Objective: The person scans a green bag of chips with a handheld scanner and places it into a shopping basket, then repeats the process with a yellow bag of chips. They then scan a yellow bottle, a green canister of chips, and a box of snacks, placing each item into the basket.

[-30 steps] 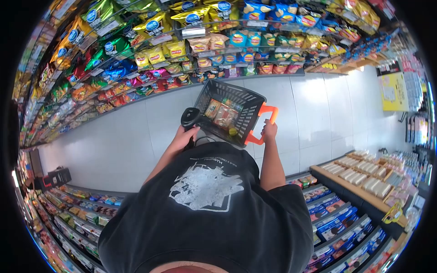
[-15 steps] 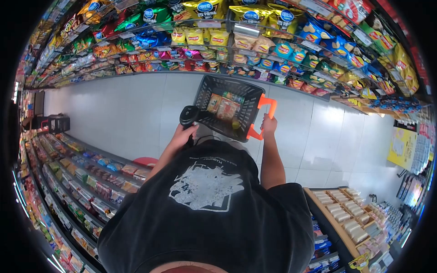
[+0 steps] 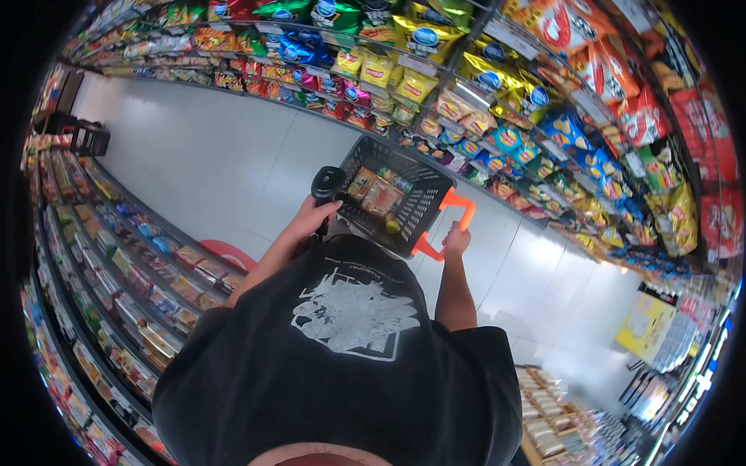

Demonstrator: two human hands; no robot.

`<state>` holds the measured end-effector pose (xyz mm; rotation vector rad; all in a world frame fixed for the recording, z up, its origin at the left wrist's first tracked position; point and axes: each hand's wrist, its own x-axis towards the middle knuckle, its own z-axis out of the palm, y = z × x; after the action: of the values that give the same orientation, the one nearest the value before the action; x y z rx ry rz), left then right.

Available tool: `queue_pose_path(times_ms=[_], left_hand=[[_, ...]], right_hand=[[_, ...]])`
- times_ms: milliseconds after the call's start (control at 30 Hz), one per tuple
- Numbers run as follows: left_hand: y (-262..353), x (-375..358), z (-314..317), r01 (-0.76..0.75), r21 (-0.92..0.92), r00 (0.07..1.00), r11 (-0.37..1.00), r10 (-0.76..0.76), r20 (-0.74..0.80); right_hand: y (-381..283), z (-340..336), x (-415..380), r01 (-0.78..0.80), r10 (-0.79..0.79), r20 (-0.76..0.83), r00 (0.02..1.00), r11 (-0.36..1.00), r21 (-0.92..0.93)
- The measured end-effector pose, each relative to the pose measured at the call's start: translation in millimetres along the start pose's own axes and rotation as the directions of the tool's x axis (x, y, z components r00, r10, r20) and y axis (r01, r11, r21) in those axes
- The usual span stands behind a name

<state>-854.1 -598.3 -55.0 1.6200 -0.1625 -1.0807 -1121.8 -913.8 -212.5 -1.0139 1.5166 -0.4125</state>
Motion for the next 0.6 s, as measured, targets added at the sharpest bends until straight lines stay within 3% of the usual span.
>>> queue_pose_path(times_ms=[600], left_hand=[[29.9, 5.0, -41.2, -0.027, -0.147, 0.998, 0.989, 0.018, -0.064]], right_hand=[[-5.1, 12.3, 4.9, 0.037, -0.048, -0.074, 0.996, 0.988, -0.151]])
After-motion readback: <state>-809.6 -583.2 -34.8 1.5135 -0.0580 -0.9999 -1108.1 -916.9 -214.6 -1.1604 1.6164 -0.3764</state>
